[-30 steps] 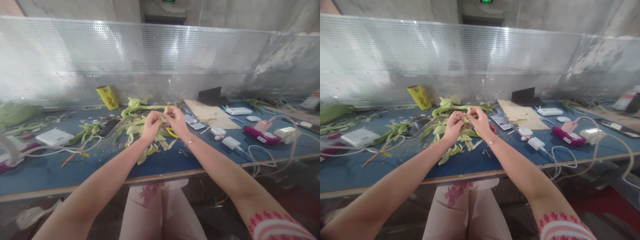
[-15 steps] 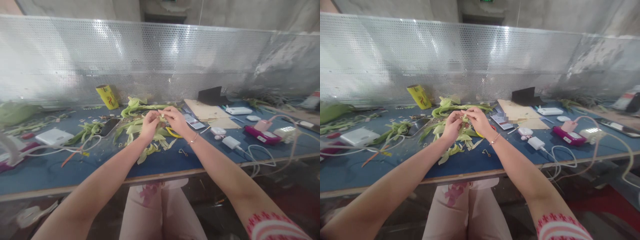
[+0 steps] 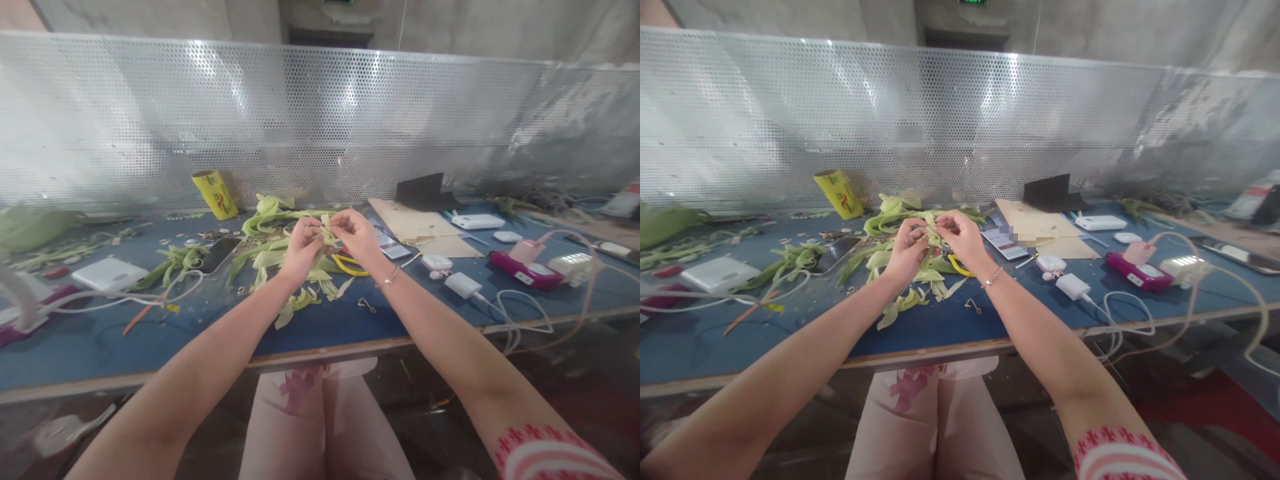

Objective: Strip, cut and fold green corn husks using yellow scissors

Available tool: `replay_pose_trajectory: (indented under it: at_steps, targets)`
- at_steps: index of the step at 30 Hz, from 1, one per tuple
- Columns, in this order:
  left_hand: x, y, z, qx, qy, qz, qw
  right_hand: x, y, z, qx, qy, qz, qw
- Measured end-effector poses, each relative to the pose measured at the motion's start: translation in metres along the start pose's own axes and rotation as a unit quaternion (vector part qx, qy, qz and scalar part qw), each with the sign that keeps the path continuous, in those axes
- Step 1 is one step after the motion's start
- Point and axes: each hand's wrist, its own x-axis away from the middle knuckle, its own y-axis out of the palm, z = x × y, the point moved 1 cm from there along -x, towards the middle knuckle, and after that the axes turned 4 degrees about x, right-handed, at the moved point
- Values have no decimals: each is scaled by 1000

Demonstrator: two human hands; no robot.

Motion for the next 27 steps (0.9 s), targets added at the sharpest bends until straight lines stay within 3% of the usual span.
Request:
replay_pose_trajectory:
  at_steps: [11, 27]
  targets:
    - [-1, -1, -3, -17, -17, 35, 999, -1, -2, -4, 49, -55, -49, 996]
    - [-4, -4, -5, 4, -17, 76, 997, 4, 10, 8, -46, 19, -31, 998]
